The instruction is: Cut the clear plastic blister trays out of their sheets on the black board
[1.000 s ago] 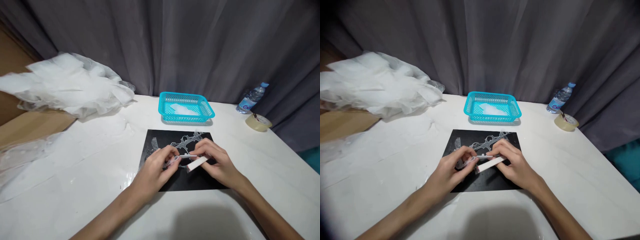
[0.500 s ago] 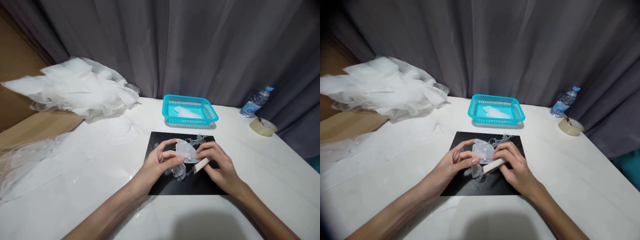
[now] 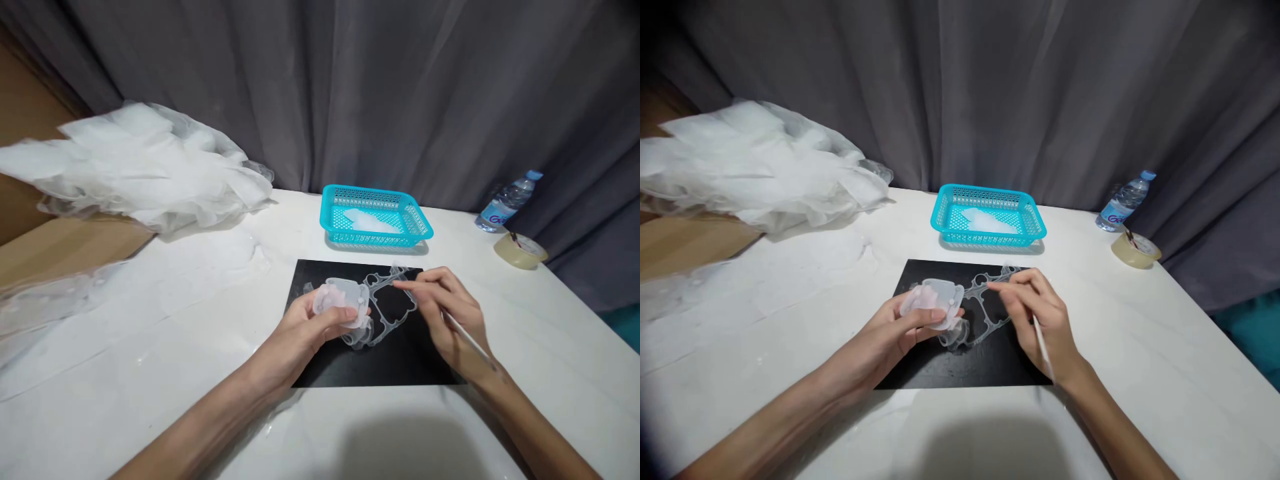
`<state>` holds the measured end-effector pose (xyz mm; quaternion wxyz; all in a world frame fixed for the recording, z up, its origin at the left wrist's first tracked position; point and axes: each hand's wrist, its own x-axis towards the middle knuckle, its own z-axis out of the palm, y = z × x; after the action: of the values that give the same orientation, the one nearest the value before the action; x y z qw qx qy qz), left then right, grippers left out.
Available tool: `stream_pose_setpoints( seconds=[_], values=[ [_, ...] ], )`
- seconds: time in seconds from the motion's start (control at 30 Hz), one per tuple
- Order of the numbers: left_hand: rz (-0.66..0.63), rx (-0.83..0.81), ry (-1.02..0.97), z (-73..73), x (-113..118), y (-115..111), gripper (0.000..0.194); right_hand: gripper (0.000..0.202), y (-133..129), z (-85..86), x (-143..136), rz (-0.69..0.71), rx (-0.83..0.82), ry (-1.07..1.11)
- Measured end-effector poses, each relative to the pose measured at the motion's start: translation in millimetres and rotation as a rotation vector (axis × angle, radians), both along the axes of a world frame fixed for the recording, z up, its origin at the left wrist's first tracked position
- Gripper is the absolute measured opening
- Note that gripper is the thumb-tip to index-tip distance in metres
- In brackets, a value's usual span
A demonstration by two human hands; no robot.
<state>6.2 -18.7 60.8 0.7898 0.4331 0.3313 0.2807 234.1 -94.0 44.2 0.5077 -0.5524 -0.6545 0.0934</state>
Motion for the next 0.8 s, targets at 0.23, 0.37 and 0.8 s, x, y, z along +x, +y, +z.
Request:
stream_pose_setpoints(
  seconds=[0.23,0.37,0.8],
  values=[
    [0.015,-0.006,0.022,0.8,-2,-1,0.029,0.093,2,10.6,7,0.234,-0.411,0.705],
    [0.027,-0.011,0.009,-2.9,-3,-1,0.029,0.035,-1,10.3,-1,0.265,-0.494,0.755],
    [0.006,0.044,-0.022,2.3,1,-7,0.034,0.025,0,-2.7,-34,0.354,-0.501,0.966]
  ],
)
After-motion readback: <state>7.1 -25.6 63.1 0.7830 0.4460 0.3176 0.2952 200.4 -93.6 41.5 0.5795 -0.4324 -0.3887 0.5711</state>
